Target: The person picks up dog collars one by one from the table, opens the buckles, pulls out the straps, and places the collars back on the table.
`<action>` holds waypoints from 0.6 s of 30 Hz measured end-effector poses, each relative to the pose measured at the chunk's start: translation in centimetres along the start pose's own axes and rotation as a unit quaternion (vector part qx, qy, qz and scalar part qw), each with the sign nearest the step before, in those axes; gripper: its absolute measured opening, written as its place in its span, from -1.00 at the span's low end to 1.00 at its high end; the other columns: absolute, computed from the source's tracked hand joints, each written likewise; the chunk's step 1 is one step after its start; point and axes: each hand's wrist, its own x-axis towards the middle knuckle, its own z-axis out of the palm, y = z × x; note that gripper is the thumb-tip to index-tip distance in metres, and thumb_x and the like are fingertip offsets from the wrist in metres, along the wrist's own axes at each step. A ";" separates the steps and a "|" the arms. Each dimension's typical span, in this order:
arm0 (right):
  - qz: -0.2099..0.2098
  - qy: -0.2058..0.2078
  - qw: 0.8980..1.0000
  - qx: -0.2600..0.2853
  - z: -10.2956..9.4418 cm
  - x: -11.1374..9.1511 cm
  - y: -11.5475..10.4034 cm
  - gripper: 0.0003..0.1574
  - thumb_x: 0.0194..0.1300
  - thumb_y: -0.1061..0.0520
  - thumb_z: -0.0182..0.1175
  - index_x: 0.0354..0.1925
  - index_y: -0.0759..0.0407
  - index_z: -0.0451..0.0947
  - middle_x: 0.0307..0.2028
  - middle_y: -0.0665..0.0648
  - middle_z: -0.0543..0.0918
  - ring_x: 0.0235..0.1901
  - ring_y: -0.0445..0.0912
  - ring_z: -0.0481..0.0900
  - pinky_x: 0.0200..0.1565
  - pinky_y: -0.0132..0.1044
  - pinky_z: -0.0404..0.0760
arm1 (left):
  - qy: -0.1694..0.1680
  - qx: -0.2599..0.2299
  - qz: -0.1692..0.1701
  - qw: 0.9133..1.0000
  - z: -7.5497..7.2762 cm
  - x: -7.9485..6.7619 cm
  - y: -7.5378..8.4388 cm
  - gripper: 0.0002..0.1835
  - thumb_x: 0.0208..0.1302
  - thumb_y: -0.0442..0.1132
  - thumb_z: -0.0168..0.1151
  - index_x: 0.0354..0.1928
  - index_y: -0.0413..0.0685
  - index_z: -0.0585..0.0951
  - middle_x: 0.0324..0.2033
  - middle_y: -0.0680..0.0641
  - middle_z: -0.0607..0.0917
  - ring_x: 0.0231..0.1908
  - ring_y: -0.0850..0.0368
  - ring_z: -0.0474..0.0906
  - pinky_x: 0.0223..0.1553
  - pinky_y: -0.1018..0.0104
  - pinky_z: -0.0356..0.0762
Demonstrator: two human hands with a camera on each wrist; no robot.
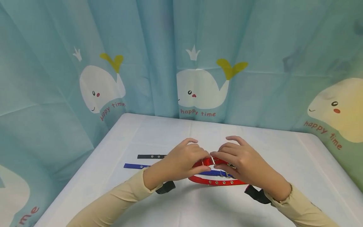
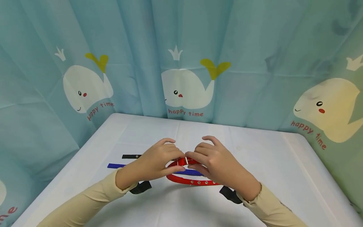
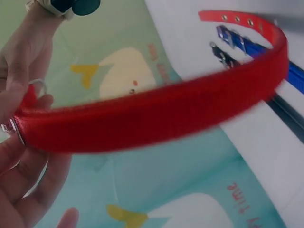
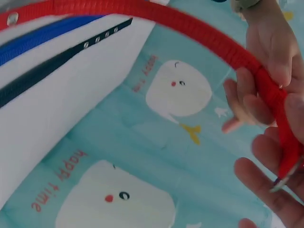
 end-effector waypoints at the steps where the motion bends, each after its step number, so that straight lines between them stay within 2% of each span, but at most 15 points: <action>1: 0.001 0.002 1.000 -0.006 -0.2 0.0 0.0 -0.51 0.40 -0.14 -0.07 -0.25 0.13 0.67 -0.47 -0.04 0.69 -0.42 -0.19 0.61 -0.05 0.08 0.51 | -0.011 0.002 -0.004 1.000 -0.2 0.0 0.0 -0.68 0.18 0.05 0.25 -0.10 0.05 0.64 -0.32 0.15 0.74 -0.26 0.32 0.62 0.20 0.13 0.39; 5: 0.030 0.006 0.999 -0.023 -1.5 -0.5 0.3 -0.40 0.42 -0.19 -0.16 -0.28 0.12 0.69 -0.48 -0.04 0.70 -0.44 -0.18 0.61 -0.06 0.03 0.49 | -0.071 0.003 -0.032 0.997 -1.0 -0.6 -0.3 -0.68 0.18 0.05 0.26 -0.11 0.04 0.61 -0.33 0.14 0.74 -0.29 0.33 0.62 0.18 0.12 0.41; 8: 0.055 0.014 0.998 -0.025 -2.8 -1.4 0.8 -0.37 0.41 -0.22 -0.16 -0.29 0.14 0.70 -0.49 -0.02 0.70 -0.45 -0.16 0.60 0.08 -0.16 0.41 | -0.095 0.004 -0.050 0.994 -1.8 -1.6 -1.0 -0.70 0.18 0.03 0.26 -0.15 0.02 0.62 -0.35 0.12 0.74 -0.30 0.33 0.62 0.18 0.10 0.41; 12: 0.042 0.059 0.997 -0.032 -4.0 -2.6 1.8 -0.39 0.38 -0.21 -0.07 -0.35 0.20 0.70 -0.55 0.01 0.68 -0.51 -0.14 0.56 0.23 -0.39 0.25 | -0.075 0.009 -0.057 0.996 -3.1 -3.3 -2.5 -0.69 0.16 0.02 0.29 -0.14 0.02 0.65 -0.35 0.13 0.74 -0.30 0.30 0.63 0.18 0.08 0.40; 14: 0.022 0.081 0.996 -0.039 -4.3 -3.1 2.3 -0.40 0.38 -0.18 -0.03 -0.37 0.24 0.70 -0.57 0.01 0.66 -0.53 -0.15 0.53 0.26 -0.42 0.23 | -0.058 0.015 -0.056 0.997 -3.6 -4.1 -3.2 -0.68 0.16 0.03 0.28 -0.11 0.04 0.66 -0.33 0.13 0.74 -0.30 0.29 0.62 0.17 0.07 0.40; 18: 0.003 0.082 0.995 -0.057 -4.8 -4.2 3.2 -0.43 0.42 -0.13 -0.05 -0.32 0.24 0.71 -0.59 0.00 0.63 -0.51 -0.15 0.51 0.30 -0.40 0.19 | -0.032 0.041 -0.053 0.997 -4.4 -5.6 -4.7 -0.67 0.17 0.03 0.26 -0.06 0.11 0.68 -0.39 0.15 0.73 -0.33 0.28 0.58 0.14 0.03 0.42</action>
